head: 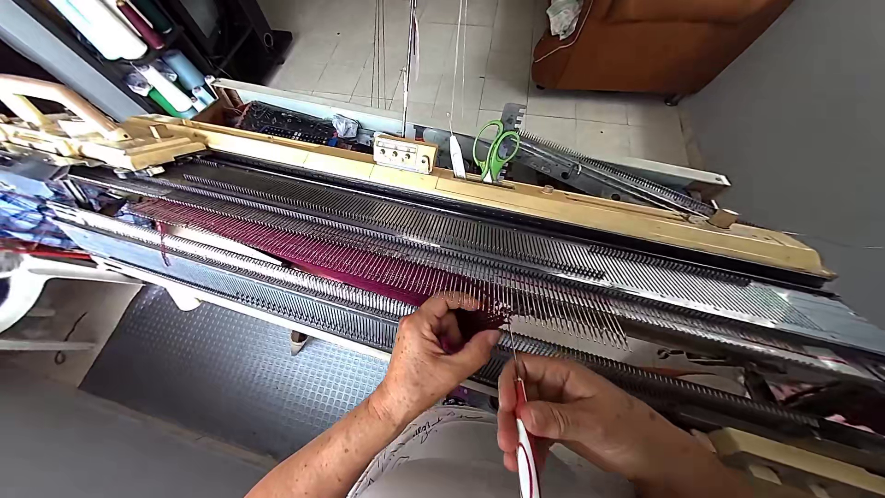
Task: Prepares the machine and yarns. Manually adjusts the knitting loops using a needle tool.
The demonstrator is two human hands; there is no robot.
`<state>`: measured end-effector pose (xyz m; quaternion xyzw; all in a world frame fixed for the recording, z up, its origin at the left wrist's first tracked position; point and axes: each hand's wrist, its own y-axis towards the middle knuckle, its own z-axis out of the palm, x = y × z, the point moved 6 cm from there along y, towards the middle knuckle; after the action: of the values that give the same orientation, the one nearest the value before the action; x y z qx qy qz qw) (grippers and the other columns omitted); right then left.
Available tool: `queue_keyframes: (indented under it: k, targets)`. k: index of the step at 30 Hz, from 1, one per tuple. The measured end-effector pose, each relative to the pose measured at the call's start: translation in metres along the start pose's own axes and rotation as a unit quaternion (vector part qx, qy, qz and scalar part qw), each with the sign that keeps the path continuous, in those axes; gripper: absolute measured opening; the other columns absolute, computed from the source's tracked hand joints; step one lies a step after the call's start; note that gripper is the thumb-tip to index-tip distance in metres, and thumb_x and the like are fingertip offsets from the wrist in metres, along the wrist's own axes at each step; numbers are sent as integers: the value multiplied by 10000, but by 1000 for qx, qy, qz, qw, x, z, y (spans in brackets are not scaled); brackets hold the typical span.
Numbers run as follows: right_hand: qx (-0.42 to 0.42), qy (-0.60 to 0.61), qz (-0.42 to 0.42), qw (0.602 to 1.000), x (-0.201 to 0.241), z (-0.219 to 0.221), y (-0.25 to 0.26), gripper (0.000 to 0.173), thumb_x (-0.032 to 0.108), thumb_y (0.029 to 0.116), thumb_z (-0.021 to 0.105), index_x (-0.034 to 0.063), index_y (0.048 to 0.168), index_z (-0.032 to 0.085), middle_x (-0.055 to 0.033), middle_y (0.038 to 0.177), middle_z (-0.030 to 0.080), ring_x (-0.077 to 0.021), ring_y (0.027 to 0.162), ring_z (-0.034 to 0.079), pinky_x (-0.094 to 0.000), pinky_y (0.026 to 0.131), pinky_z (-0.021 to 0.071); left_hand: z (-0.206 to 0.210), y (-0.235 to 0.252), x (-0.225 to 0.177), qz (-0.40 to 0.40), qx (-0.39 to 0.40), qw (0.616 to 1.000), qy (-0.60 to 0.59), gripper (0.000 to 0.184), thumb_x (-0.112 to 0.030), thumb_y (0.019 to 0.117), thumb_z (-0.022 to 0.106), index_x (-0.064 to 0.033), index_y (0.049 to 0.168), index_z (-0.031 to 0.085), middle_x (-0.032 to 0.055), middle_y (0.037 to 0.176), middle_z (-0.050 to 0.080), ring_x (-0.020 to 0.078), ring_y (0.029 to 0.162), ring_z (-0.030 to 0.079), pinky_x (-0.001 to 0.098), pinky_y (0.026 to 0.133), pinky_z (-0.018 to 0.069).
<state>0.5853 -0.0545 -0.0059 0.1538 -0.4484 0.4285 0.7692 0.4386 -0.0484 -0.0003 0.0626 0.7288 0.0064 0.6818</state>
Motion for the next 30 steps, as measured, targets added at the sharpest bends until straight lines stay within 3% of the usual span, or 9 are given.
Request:
queue_keyframes:
  k: [7,12,18,24,30]
  targets:
    - [21,-6,-15,1000,5,15,-13,187,172,1014,620,104,1187,602,-18,1046,727,-95,937,734,-250,751,634,1,1,-1,1,-14,1000,7,209,-47,845,724,0,1048,711,-111,604,549,-48,549,485,139,547,428]
    - [40,-5,4,999,13,31,-25,189,180,973,683,121,1143,627,6,983,734,-67,907,725,-217,783,612,1,1,-5,12,-27,1000,9,168,-45,846,727,-21,1011,709,-121,587,507,-53,527,445,131,526,397]
    - [-11,4,16,1000,-2,-5,12,114,169,1038,570,118,1133,607,10,1007,739,-95,922,734,-238,745,630,-5,2,4,-1,-3,1000,-10,215,-41,857,713,9,1066,717,-122,585,521,-58,538,455,135,534,401]
    - [16,-3,-9,1000,6,19,-10,189,177,1005,634,111,1179,603,-15,1031,727,-101,927,738,-258,748,637,-4,2,0,6,-13,1000,8,192,-36,845,713,6,1031,727,-118,584,520,-56,536,459,136,535,410]
    - [42,0,1,999,12,32,-22,192,180,973,683,118,1146,626,1,986,734,-65,916,722,-212,794,606,-6,1,1,29,-25,999,12,179,-30,855,703,1,1030,729,-114,589,518,-59,535,446,130,524,393]
